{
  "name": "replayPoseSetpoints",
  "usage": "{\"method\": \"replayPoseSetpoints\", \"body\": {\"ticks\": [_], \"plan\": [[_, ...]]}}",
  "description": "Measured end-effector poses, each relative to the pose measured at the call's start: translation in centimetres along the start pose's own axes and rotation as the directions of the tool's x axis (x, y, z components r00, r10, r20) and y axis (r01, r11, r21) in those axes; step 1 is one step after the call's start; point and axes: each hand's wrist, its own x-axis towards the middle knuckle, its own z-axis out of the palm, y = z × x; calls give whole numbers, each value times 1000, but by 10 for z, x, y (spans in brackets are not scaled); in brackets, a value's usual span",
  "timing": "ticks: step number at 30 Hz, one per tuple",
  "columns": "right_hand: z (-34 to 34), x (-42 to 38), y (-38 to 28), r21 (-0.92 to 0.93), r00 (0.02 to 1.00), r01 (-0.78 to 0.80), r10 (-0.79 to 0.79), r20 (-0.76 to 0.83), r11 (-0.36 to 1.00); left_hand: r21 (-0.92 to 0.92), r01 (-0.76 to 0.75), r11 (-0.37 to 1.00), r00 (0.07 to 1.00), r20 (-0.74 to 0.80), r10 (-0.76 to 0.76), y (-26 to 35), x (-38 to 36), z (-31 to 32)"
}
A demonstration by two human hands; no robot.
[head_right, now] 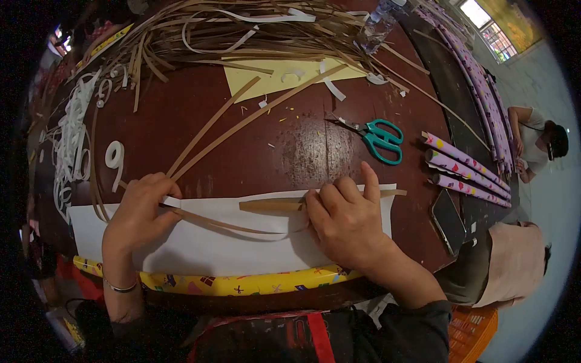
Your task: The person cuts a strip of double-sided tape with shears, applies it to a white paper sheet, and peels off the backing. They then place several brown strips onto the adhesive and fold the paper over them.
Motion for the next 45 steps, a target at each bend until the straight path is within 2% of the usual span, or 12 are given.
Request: {"method": "replayPoseSetpoints", "body": {"ticks": [14,20,45], "plan": [[-6,-28,16,-26,997,-82,82,5,996,-42,34,999,999,-10,-35,1,1,0],[-9,-37,24,-39,991,-127,128,31,991,-44,-55,997,997,-54,53,-5,2,3],[-17,-66,53,-147,953,-300,302,-12,942,-48,-105,993,991,-94,100,-3,2,2]]}}
